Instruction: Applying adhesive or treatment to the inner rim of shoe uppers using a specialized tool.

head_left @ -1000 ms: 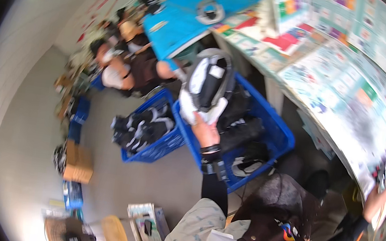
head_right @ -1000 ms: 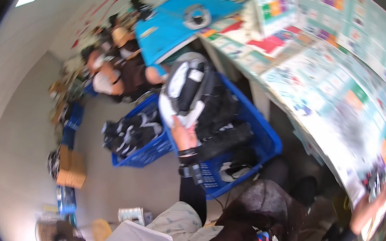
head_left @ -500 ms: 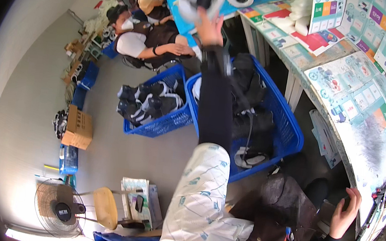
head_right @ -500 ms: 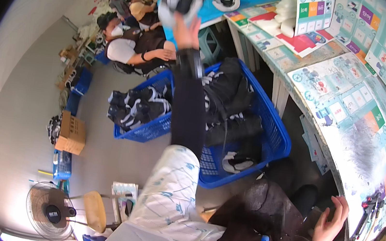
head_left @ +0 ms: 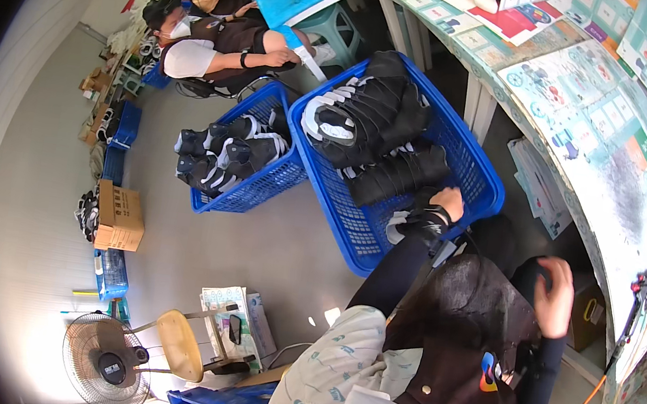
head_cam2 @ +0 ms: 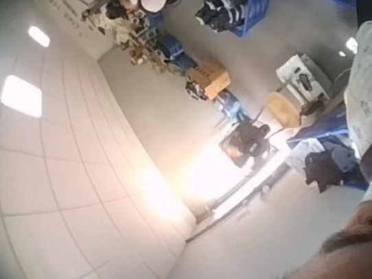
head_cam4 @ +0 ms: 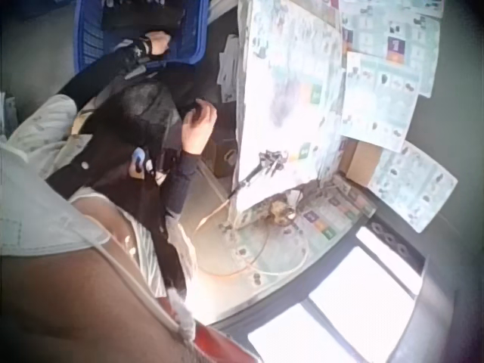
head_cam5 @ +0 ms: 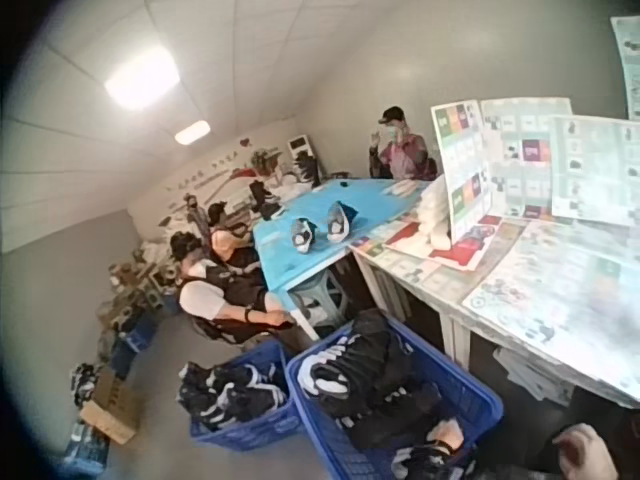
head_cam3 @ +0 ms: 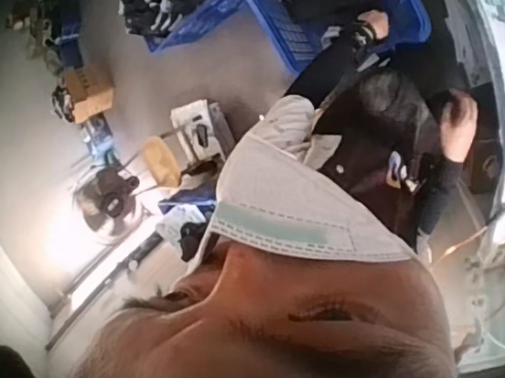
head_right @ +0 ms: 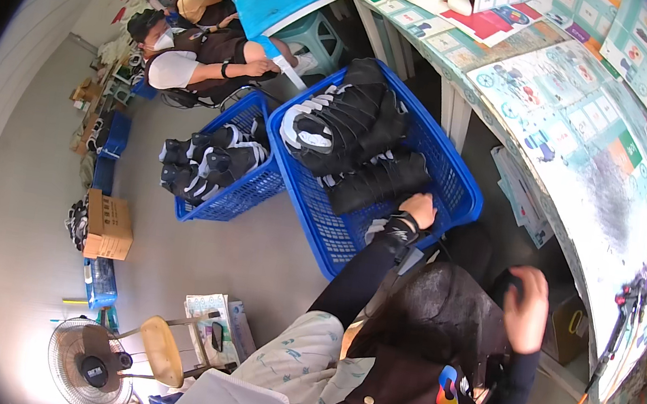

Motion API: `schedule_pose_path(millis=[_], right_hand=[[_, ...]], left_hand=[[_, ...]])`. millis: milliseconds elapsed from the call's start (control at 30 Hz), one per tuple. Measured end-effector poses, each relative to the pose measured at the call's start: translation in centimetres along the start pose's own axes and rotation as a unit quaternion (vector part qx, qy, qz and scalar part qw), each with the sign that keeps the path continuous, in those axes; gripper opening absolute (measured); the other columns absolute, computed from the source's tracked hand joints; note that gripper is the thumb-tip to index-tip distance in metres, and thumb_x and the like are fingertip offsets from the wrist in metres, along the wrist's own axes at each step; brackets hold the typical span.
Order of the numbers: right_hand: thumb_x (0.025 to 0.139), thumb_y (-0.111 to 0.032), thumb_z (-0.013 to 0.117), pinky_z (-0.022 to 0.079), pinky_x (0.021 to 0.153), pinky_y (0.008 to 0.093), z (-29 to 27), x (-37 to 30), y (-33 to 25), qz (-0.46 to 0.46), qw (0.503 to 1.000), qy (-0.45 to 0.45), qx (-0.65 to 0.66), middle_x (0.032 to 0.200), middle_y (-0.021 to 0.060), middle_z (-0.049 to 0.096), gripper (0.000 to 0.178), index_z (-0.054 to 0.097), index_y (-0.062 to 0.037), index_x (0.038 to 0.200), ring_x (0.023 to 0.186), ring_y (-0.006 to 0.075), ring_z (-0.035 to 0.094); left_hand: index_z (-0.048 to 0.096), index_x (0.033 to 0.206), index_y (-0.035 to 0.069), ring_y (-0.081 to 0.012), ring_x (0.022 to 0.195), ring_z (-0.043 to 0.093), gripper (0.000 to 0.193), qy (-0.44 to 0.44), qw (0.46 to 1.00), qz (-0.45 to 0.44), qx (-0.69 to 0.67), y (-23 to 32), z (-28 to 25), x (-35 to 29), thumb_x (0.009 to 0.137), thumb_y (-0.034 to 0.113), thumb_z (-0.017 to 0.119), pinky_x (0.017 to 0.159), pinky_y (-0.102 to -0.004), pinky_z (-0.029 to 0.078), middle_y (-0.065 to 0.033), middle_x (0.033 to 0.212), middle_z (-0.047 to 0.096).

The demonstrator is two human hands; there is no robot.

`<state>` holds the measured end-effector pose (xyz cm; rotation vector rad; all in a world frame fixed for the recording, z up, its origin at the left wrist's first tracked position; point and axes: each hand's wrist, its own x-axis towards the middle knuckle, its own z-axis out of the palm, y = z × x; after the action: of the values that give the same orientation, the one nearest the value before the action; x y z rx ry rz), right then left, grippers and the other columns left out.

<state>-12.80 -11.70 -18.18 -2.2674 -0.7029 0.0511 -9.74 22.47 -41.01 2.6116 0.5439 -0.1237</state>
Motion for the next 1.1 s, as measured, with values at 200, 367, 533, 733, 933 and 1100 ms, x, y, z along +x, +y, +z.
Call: schedule_pose_path(millis=[200,367,533,733,933,1100], right_hand=[[0.095,-0.013,0.072,0.050,0.106,0.0459,8.2,5.8,-9.6,-0.117,0.954,-0.216,0.170,0.124,0.0223,0.066,0.027,0.067,-0.0003,0.118,0.123,0.0415,0.061],[0.096,-0.027,0.071,0.052,0.099,0.0504,15.6,6.0,-9.3,-0.215,0.951,-0.219,0.047,0.108,0.0232,0.071,0.029,0.072,0.0006,0.103,0.115,0.0432,0.065],[0.089,-0.029,0.070,0.052,0.099,0.0492,13.2,6.3,-13.0,-0.194,0.915,-0.351,0.040,0.105,0.0219,0.072,0.028,0.071,-0.0012,0.095,0.098,0.0427,0.068],[0.088,-0.030,0.068,0.052,0.101,0.0469,16.2,4.1,-10.8,-0.225,0.950,-0.215,-0.027,0.102,0.0249,0.074,0.036,0.071,0.0048,0.096,0.090,0.0428,0.071],[0.084,-0.024,0.069,0.058,0.090,0.0482,15.0,4.3,-11.2,-0.267,0.947,-0.179,0.007,0.096,0.0261,0.073,0.032,0.071,0.0051,0.097,0.085,0.0414,0.074],[0.086,-0.023,0.068,0.059,0.079,0.0520,14.6,3.6,-11.3,-0.202,0.950,-0.239,-0.007,0.094,0.0249,0.072,0.027,0.071,0.0031,0.094,0.084,0.0442,0.075]], left_hand=[[0.082,0.114,0.009,-0.0402,0.117,0.073,0.035,-0.151,0.934,-0.008,0.323,-0.7,8.5,-0.1,0.097,0.035,0.064,0.096,-0.0506,0.059,-0.0187,0.131,0.073],[0.082,0.114,0.009,-0.0399,0.117,0.073,0.036,-0.156,0.939,0.010,0.305,0.0,8.6,-0.6,0.097,0.035,0.065,0.096,-0.0505,0.059,-0.0186,0.130,0.074],[0.082,0.114,0.009,-0.0396,0.116,0.073,0.036,-0.153,0.953,-0.001,0.260,-1.7,7.9,-1.9,0.097,0.036,0.065,0.096,-0.0504,0.059,-0.0186,0.130,0.074],[0.082,0.114,0.009,-0.0393,0.116,0.073,0.036,-0.145,0.967,-0.002,0.208,-2.6,6.6,-3.0,0.097,0.037,0.066,0.096,-0.0503,0.059,-0.0185,0.130,0.074],[0.082,0.113,0.009,-0.0390,0.116,0.073,0.037,-0.132,0.978,-0.012,0.162,-4.3,5.2,-3.9,0.096,0.037,0.066,0.096,-0.0502,0.059,-0.0184,0.129,0.074],[0.082,0.113,0.009,-0.0387,0.116,0.073,0.037,-0.118,0.985,-0.018,0.125,-5.1,3.7,-4.7,0.096,0.038,0.067,0.096,-0.0502,0.059,-0.0184,0.129,0.074]])
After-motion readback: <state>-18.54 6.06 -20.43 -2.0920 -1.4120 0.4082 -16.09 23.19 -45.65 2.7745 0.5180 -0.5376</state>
